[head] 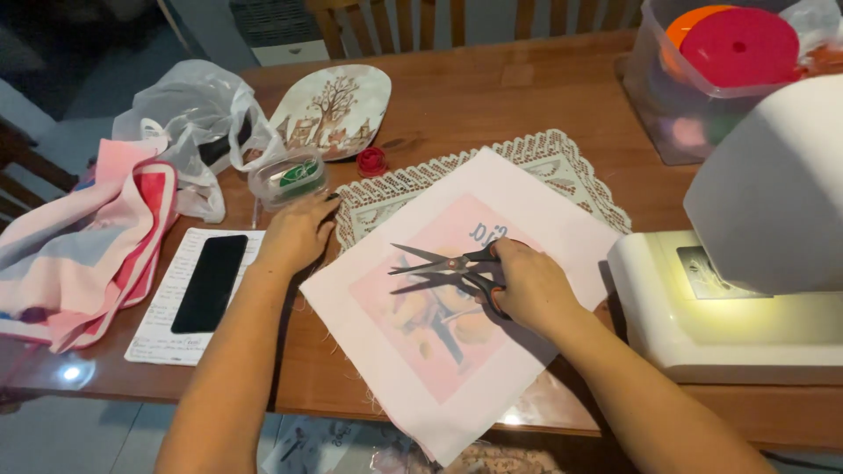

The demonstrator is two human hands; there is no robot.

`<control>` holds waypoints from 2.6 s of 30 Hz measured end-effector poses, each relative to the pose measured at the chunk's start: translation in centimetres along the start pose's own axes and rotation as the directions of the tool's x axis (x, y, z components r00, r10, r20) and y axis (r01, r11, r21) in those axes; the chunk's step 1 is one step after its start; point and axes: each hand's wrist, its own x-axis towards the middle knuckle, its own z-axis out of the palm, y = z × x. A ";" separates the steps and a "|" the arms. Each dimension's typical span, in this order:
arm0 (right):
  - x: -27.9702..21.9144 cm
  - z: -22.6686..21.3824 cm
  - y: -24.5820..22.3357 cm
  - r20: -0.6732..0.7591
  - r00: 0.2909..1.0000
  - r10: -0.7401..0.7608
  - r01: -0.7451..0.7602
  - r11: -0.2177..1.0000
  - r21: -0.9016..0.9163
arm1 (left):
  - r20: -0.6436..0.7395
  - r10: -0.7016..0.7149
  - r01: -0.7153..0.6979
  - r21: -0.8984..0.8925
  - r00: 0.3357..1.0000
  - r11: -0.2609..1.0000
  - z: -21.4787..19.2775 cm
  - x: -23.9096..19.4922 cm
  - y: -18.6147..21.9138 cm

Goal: Cutting out a printed cartoon design from a sheet using scissors

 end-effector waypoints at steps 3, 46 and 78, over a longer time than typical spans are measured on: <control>0.4 0.6 0.4 -0.031 0.998 -0.047 0.048 0.998 0.052 | -0.025 0.003 -0.003 0.006 1.000 1.000 -1.4 -0.1 2.2; -22.2 -0.9 2.5 0.869 0.479 0.123 -0.227 0.974 -0.012 | 0.637 -0.542 0.510 -0.768 0.548 -0.387 -4.5 -19.6 34.0; -24.3 4.0 2.2 0.627 0.779 0.011 -0.141 0.977 0.158 | 0.686 -0.498 0.464 -0.727 0.531 -0.506 -1.8 -20.4 35.0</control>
